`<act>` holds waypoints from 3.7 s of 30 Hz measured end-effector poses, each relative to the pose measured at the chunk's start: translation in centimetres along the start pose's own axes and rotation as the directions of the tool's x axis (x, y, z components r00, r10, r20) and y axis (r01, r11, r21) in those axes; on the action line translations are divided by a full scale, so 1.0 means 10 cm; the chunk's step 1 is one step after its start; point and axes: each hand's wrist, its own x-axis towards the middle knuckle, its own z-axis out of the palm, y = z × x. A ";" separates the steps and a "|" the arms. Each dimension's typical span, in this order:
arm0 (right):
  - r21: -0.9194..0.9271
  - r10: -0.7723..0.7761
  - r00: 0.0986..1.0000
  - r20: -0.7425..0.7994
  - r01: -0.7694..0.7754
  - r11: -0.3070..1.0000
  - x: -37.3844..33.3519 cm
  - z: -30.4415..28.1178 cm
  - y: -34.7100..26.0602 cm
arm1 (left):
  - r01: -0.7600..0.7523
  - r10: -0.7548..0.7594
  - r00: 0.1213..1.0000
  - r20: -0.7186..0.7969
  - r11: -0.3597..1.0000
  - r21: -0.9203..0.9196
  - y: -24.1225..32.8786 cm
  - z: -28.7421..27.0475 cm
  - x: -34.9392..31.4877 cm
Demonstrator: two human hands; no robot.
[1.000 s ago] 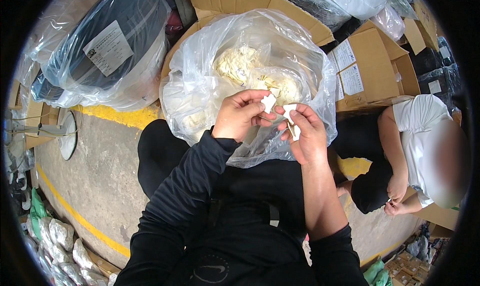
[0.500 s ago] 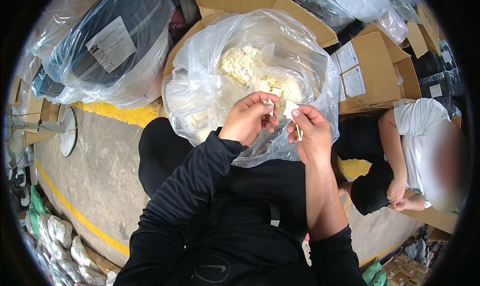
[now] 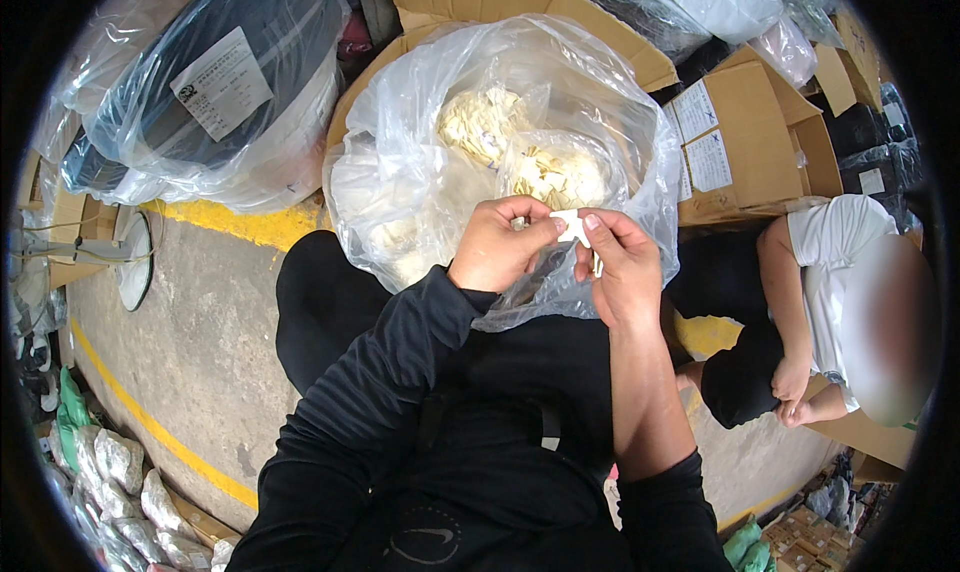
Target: The person sits on the floor and repeatedly picks up, tears, and separates pieces of a white fibrous material from a large plastic bag. They occasionally hand pieces to a seated coworker. Later, the person stands, walks through a warehouse aisle, and retrieves a roll of white material from a shelf.
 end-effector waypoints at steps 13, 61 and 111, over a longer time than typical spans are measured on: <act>0.253 0.226 0.969 0.104 -0.245 0.936 0.03 -0.07 -0.09 | -0.030 0.031 0.997 -0.068 0.999 0.013 0.04 -0.02 -0.01; -0.981 -0.013 0.989 0.150 0.150 0.120 0.85 0.18 0.01 | -0.123 -0.056 0.965 -0.255 0.763 -0.634 0.03 -0.33 0.12; -0.969 0.051 0.982 0.182 0.188 -0.160 1.18 0.11 0.30 | -0.162 -0.023 0.952 -0.306 0.807 -0.567 0.07 -0.22 0.09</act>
